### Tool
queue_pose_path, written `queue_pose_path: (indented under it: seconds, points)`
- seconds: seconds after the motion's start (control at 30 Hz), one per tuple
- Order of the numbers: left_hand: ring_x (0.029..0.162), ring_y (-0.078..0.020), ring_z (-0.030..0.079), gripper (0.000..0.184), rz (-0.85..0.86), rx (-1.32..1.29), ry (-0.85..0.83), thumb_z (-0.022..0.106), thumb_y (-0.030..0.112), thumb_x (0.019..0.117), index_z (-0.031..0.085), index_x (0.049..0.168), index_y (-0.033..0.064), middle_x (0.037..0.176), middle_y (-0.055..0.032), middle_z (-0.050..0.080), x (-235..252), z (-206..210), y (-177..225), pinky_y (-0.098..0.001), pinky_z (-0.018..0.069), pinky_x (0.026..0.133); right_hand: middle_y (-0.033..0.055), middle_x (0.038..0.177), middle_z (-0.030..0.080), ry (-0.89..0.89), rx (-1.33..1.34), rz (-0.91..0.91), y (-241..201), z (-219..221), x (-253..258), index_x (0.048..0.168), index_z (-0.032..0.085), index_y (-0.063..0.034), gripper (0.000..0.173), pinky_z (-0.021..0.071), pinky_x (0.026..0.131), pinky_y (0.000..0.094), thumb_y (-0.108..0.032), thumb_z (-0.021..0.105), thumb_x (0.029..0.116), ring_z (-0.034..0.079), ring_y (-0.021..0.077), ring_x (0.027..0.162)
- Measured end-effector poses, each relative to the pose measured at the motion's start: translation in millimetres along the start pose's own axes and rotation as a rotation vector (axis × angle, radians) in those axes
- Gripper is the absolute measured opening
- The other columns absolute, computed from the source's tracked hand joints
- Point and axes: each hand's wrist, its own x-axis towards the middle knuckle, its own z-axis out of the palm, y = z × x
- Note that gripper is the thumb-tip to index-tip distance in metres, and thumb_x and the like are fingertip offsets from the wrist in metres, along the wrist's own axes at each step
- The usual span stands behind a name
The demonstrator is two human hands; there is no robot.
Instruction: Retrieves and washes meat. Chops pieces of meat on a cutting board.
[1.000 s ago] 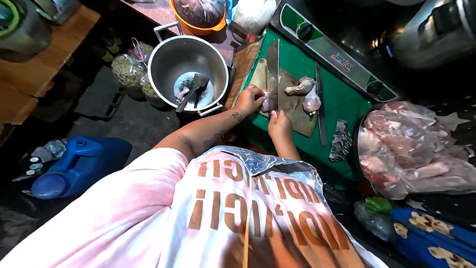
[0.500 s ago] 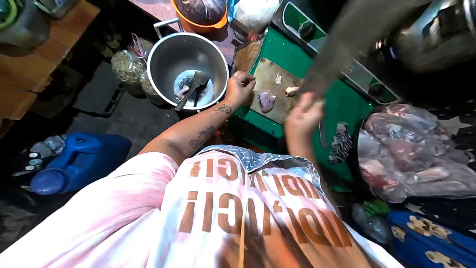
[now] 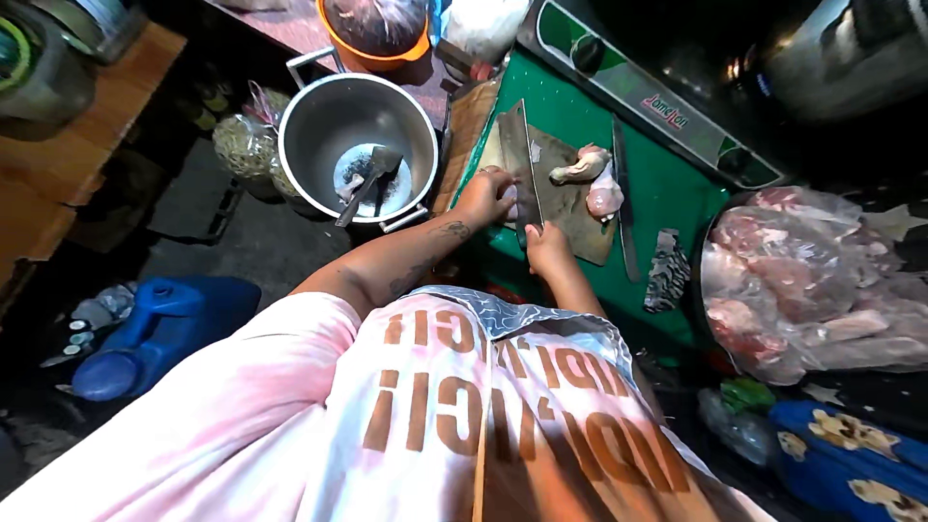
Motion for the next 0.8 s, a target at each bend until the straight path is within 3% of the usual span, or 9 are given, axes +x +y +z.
queue_pose_path:
  seconds: [0.07,0.17,0.3,0.43,0.53,0.67,0.73,0.8]
  points:
    - [0.118,-0.0327,0.065,0.032,0.028,-0.005,0.02,0.072,0.017,0.0937,0.072,0.121,-0.0002,0.124,-0.0198,0.069,0.8,-0.9,-3.5,-0.0473,0.0494,0.107,0.0224,0.089,0.065,-0.018,-0.024,0.002,9.8,0.1,-10.6,0.119,0.058,0.002,0.043,0.058,0.068,0.0531,-0.036,0.041,0.1119,0.067,0.034,0.069]
    - [0.116,-0.0318,0.067,0.03,0.053,-0.003,0.024,0.071,0.016,0.094,0.073,0.118,-0.0005,0.121,-0.0193,0.07,-0.3,1.2,-6.8,-0.0463,0.0505,0.105,0.0233,0.092,0.066,-0.028,-0.06,0.015,6.6,-1.5,-12.0,0.118,0.059,0.0033,0.041,0.0576,0.074,0.0548,-0.034,0.042,0.112,0.069,0.036,0.076]
    - [0.116,-0.0312,0.067,0.027,0.061,-0.001,0.025,0.071,0.017,0.0938,0.073,0.115,-0.0001,0.12,-0.0183,0.071,0.5,0.2,-8.8,-0.0464,0.0504,0.106,0.0272,0.103,0.068,0.012,-0.048,-0.018,-33.4,-0.8,27.3,0.125,0.059,0.0037,0.044,0.0562,0.08,0.06,-0.034,0.041,0.1119,0.07,0.0412,0.087]
    - [0.116,-0.0331,0.066,0.027,0.084,-0.014,0.028,0.07,0.015,0.0934,0.073,0.114,-0.002,0.119,-0.0206,0.07,-1.6,0.9,-10.4,-0.0477,0.0506,0.105,0.0288,0.115,0.064,-0.012,0.002,-0.076,-69.5,-12.9,65.6,0.133,0.055,0.0055,0.045,0.0576,0.08,0.0553,-0.032,0.042,0.1119,0.07,0.038,0.089]
    - [0.119,-0.0339,0.065,0.027,0.067,-0.02,0.028,0.071,0.015,0.0933,0.072,0.114,-0.0019,0.119,-0.0208,0.07,-10.2,-5.4,-9.4,-0.0484,0.0491,0.107,0.0194,0.096,0.063,-0.022,0.129,-0.085,-63.8,-29.2,71.4,0.132,0.056,0.0002,0.044,0.0569,0.063,0.0438,-0.037,0.046,0.1106,0.063,0.0254,0.066]
    - [0.12,-0.0352,0.063,0.031,0.05,0.028,0.042,0.07,0.009,0.087,0.07,0.117,-0.001,0.122,-0.0214,0.067,-18.5,-21.4,-9.7,-0.0499,0.0497,0.105,0.0135,0.08,0.06,0.071,0.312,-0.122,-25.4,-55.5,35.8,0.132,0.055,0.0012,0.046,0.0563,0.057,0.041,-0.039,0.045,0.1107,0.058,0.0207,0.056]
    - [0.126,-0.0369,0.059,0.038,0.169,0.174,-0.025,0.073,0.009,0.0822,0.069,0.12,0.0038,0.128,-0.0176,0.066,-15.5,-25.6,-8.3,-0.0534,0.0472,0.108,0.005,0.067,0.054,0.123,0.418,-0.115,4.3,-63.9,16.7,0.13,0.054,-0.0057,0.046,0.0547,0.049,0.0354,-0.046,0.046,0.1093,0.054,0.0152,0.048]
    - [0.13,-0.038,0.056,0.035,0.366,0.333,-0.159,0.078,0.016,0.085,0.071,0.119,0.0083,0.133,-0.0128,0.067,-4.0,-25.4,-0.6,-0.0573,0.0485,0.105,0.0022,0.063,0.05,0.161,0.509,-0.063,27.4,-70.9,-1.1,0.131,0.055,-0.0114,0.046,0.0531,0.047,0.034,-0.05,0.047,0.1081,0.052,0.0141,0.045]
